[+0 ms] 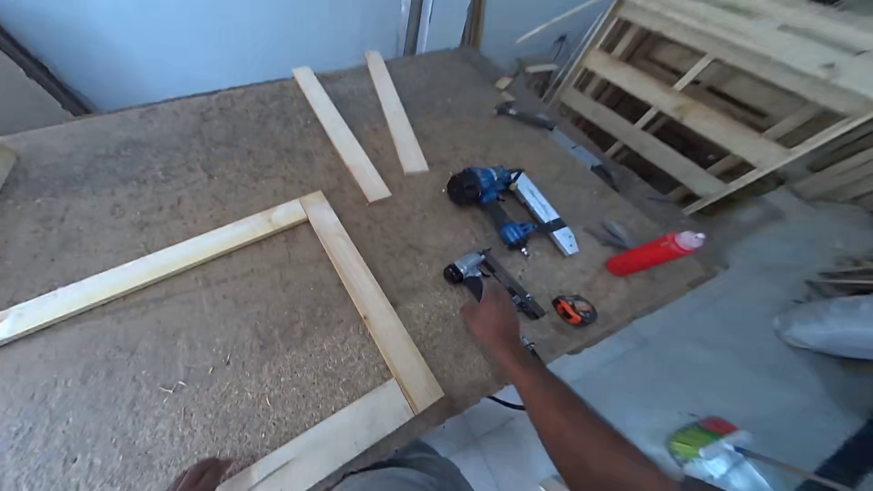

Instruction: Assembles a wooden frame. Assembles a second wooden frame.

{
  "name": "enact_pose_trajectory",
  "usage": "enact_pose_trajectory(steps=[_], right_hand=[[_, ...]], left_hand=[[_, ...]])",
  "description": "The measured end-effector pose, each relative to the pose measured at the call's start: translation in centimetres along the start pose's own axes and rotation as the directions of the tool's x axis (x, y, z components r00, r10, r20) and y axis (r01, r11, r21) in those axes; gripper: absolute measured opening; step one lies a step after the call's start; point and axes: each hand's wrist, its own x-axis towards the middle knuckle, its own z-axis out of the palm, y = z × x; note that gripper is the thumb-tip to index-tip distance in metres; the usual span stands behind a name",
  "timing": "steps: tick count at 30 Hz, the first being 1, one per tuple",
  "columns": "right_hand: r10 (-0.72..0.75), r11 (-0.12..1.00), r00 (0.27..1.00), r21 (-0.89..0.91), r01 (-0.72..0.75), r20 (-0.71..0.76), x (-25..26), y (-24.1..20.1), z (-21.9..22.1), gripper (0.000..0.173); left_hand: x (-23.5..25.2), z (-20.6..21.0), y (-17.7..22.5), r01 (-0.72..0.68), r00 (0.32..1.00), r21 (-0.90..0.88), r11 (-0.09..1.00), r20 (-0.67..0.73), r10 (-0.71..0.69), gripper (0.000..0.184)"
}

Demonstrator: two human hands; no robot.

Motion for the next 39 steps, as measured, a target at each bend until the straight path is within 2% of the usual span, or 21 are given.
enact_pose_trajectory(steps=[2,5,9,12,14,16,17,20,22,23,26,30,39], right_hand=[[0.042,0.999,0.999,-0.032,-0.042,-0.023,4.1,1.3,1.0,0.07],[0.046,0.993,0.994,-0.113,-0.035,0.096,7.1,1.8,1.8,0.073],[0.036,0.995,0.979,-0.102,-0.015,0.199,8.5,2.1,2.6,0.085],[0.0,1.0,0.952,0.01,-0.004,0.306,6.0,2.1,-0.3,0.073],[-0.025,0.991,0.918,0.132,-0.03,0.395,1.9,1.5,-4.2,0.071],[0.013,0.962,0.859,0.226,-0.15,0.512,-3.2,0.6,-7.5,0.065],[0.025,0.936,0.82,0.274,-0.22,0.572,-5.8,0.2,-8.4,0.055],[-0.134,0.755,0.73,0.546,-0.363,0.671,-12.6,0.2,-8.1,0.035],[-0.208,0.648,0.678,0.619,-0.445,0.705,-16.1,0.5,-6.7,0.031],[-0.214,0.648,0.657,0.608,-0.458,0.723,-17.5,0.2,-6.2,0.031],[-0.14,0.746,0.652,0.512,-0.426,0.745,-19.5,-2.3,-5.4,0.034],[-0.001,0.815,0.641,0.372,-0.445,0.768,-19.3,-5.8,-4.5,0.049],[0.057,0.868,0.604,0.259,-0.423,0.795,-17.8,-7.9,-2.0,0.056]], left_hand=[[2.8,0.2,3.5,-0.138,0.986,-0.023,0.99,-0.102,0.135,0.048],[6.8,-0.5,11.1,-0.307,0.935,0.035,0.951,-0.178,0.308,0.035],[11.8,-1.7,20.2,-0.48,0.867,0.088,0.873,-0.105,0.487,0.034],[15.2,-0.7,23.3,-0.589,0.786,0.198,0.784,-0.084,0.612,0.031],[17.8,-0.4,24.4,-0.685,0.675,0.272,0.676,-0.111,0.729,0.026],[21.0,0.0,25.3,-0.756,0.575,0.339,0.559,-0.064,0.816,0.028],[22.6,0.3,25.7,-0.782,0.537,0.366,0.505,-0.017,0.844,0.032],[26.0,0.9,26.8,-0.838,0.418,0.418,0.35,0.082,0.905,0.044],[27.1,0.9,27.5,-0.856,0.394,0.412,0.312,0.132,0.909,0.044],[27.5,1.1,27.5,-0.862,0.386,0.406,0.302,0.14,0.912,0.044],[28.6,1.9,26.9,-0.861,0.349,0.419,0.289,0.072,0.934,0.04],[29.5,2.9,25.9,-0.876,0.232,0.421,0.236,-0.06,0.971,0.036],[29.6,3.1,25.7,-0.879,0.206,0.418,0.232,-0.107,0.973,0.034]])
